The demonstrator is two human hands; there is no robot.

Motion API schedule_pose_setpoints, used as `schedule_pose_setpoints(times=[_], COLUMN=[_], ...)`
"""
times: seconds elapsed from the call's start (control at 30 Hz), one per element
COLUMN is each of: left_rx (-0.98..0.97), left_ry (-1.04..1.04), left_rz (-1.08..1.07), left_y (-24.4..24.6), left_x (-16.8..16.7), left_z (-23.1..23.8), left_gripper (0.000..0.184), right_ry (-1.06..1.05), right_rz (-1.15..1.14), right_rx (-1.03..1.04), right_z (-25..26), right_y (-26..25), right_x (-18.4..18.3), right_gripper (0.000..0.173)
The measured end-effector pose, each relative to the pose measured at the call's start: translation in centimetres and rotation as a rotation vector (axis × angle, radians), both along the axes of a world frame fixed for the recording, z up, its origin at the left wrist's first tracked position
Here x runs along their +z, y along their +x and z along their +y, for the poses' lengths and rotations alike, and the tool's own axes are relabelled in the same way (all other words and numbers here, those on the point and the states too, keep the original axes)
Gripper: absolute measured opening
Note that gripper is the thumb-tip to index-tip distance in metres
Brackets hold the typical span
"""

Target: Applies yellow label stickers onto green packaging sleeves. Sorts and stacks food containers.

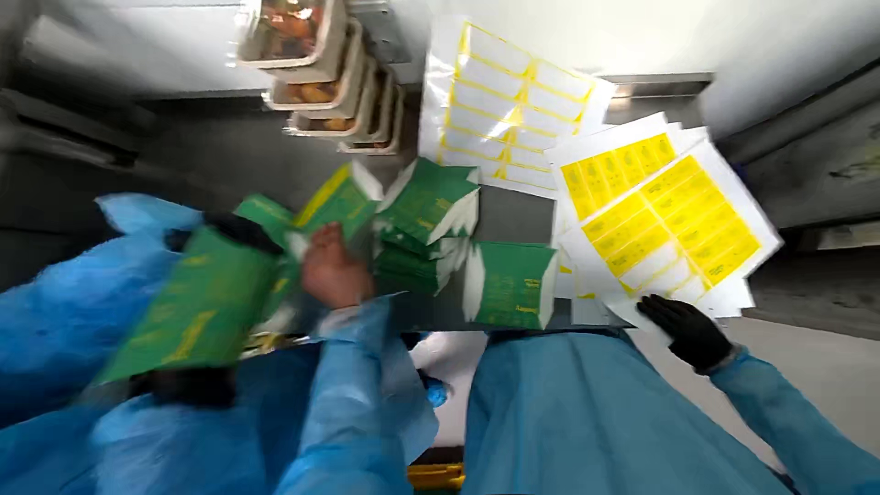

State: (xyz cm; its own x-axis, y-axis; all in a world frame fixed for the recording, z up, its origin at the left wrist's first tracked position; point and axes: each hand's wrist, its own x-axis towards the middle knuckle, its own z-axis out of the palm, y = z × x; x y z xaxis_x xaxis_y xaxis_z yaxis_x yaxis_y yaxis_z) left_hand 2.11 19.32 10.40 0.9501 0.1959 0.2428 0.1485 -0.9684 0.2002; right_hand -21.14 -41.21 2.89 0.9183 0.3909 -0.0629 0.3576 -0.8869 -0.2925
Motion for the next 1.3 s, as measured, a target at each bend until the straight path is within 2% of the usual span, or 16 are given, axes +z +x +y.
schedule_pose_setpoints(times=[0.1, 0.17, 0.23, 0.27, 0.33, 0.37, 0.43, 0.53, 0.57, 0.6, 0.7, 0.73, 0.83, 0.87, 1.1, 1.3], left_rx=[0.013, -0.104, -0.246, -0.273, -0.259, -0.241, -0.133, -0.035, -0.045, -0.054, -0.082, -0.105, -0.174, -0.186, -0.228, -0.218], left_ry=[-0.099, -0.287, -0.639, -0.916, -1.431, -1.590, -1.761, -1.743, -1.746, -1.751, -1.721, -1.713, -1.701, -1.683, -1.625, -1.579], left_rz=[0.154, 0.133, 0.253, 0.458, 0.928, 1.033, 1.003, 0.826, 0.786, 0.755, 0.711, 0.696, 0.634, 0.626, 0.631, 0.653], left_y=[1.8, 0.2, -2.9, -4.7, -7.4, -8.0, -8.4, -8.1, -8.0, -7.9, -9.1, -9.6, -10.6, -10.8, -11.3, -11.2], left_x=[-0.6, 0.4, -0.2, -0.8, -2.7, -3.9, -4.5, -5.8, -6.0, -6.0, -5.1, -4.6, -3.2, -2.7, -1.8, -1.3], left_z=[0.1, -4.2, -11.6, -15.9, -23.8, -26.9, -31.3, -34.6, -35.1, -35.5, -36.6, -37.1, -38.9, -39.4, -41.5, -42.3], left_gripper=[0.052, 0.047, 0.037, 0.038, 0.064, 0.068, 0.064, 0.050, 0.047, 0.043, 0.038, 0.037, 0.032, 0.031, 0.024, 0.021], right_ry=[0.007, -0.004, 0.001, 0.019, 0.050, 0.077, 0.095, 0.039, 0.051, 0.093, 0.241, 0.278, 0.388, 0.412, 0.629, 0.750], right_rz=[-0.124, -0.220, -0.281, -0.308, -0.349, -0.352, -0.280, 0.019, 0.093, 0.108, -0.055, -0.098, -0.118, -0.145, -0.234, -0.217], right_rx=[-0.089, -0.130, -0.180, -0.197, -0.196, -0.166, -0.050, 0.116, 0.120, 0.085, -0.216, -0.340, -0.582, -0.622, -0.757, -0.674], right_z=[1.4, 2.7, 4.3, 5.1, 6.2, 6.5, 6.4, 4.6, 3.8, 3.0, 3.1, 3.7, 6.0, 6.6, 6.5, 4.3], right_y=[0.4, 1.1, 1.7, 1.7, 1.3, 1.1, 0.4, -0.5, -0.5, -0.1, 2.7, 4.0, 7.3, 7.7, 7.0, 6.5], right_x=[1.0, 1.5, 2.2, 2.5, 2.9, 3.0, 2.9, 3.8, 4.3, 4.8, 6.4, 6.4, 6.1, 6.0, 5.3, 4.6], right_gripper=[0.054, 0.048, 0.046, 0.045, 0.042, 0.042, 0.047, 0.067, 0.079, 0.083, 0.047, 0.040, 0.056, 0.054, 0.024, 0.017])
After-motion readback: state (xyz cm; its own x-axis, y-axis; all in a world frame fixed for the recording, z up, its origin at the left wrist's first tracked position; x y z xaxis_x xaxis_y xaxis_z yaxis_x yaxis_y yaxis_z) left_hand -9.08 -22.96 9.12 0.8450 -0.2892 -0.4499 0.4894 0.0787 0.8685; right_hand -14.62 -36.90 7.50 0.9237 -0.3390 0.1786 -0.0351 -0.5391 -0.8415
